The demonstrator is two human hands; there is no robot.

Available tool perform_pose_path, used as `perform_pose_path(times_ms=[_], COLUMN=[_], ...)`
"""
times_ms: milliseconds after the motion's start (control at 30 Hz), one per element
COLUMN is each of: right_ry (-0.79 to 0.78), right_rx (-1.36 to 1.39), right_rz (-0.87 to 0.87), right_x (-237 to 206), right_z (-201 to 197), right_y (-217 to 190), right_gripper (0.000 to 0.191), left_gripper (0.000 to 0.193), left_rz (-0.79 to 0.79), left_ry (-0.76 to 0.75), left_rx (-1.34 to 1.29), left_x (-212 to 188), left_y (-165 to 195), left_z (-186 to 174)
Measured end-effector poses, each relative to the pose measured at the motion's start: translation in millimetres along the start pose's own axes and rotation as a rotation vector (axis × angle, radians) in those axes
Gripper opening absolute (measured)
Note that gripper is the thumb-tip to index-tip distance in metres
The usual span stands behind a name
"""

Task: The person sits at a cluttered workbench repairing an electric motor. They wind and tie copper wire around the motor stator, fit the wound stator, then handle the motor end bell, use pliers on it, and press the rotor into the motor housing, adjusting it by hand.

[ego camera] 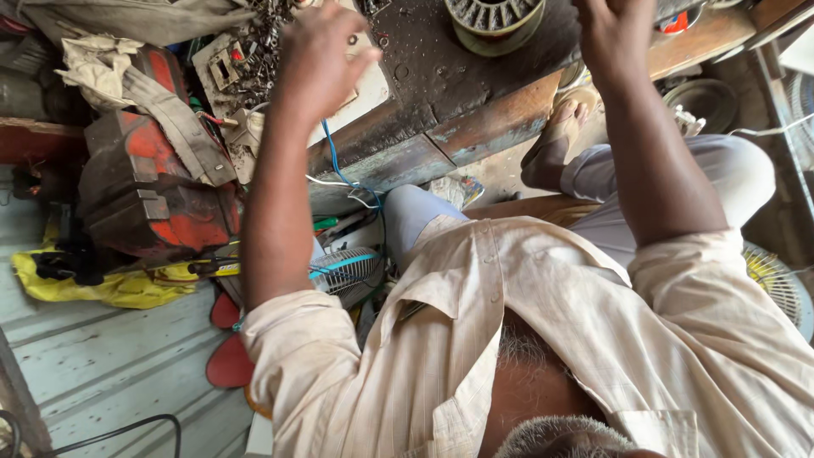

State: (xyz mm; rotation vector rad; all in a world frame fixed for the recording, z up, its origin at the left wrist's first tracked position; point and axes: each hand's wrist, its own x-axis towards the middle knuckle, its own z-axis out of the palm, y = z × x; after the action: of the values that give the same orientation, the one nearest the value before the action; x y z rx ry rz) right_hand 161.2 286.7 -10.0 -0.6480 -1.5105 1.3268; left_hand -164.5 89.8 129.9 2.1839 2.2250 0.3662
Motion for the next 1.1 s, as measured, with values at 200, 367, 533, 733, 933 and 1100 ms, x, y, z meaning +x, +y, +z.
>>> perform_pose_path(times_ms=[200, 367, 533, 733, 933, 1100], right_ry=[-0.23, -0.575, -0.798, -0.794, -0.732, -0.658], right_rx=[0.039, -0.242, -0.409, -0.348, -0.04, -0.075], right_rz=[0.033, -0.356, -0.331, -0.302, -0.24, -0.308], right_x=[-100, -116, -124, -148, -148, -144], right_z=[-5, 6, 30, 13, -16, -24], right_y=[-52, -84, -81, -93, -133, -140], right_gripper=[0.016, 0.05, 0.046, 0.018, 0.023, 0.021], left_gripper=[0.03, 0.027, 0.028, 0.037, 0.044, 0.036], left_rz=[0.185, 0.335, 0.333, 0.389, 0.554, 0.421], left_ry=[-0.012, 0.062, 0.083, 0.094, 0.188, 0.245], left_rx=[-0.168, -0.294, -0.303, -0.287, -0.28, -0.399], left_x=[-6, 4, 9, 0, -12, -13], left_y=[61, 90, 93, 103, 127, 128], left_z=[35, 65, 78, 94, 110, 117])
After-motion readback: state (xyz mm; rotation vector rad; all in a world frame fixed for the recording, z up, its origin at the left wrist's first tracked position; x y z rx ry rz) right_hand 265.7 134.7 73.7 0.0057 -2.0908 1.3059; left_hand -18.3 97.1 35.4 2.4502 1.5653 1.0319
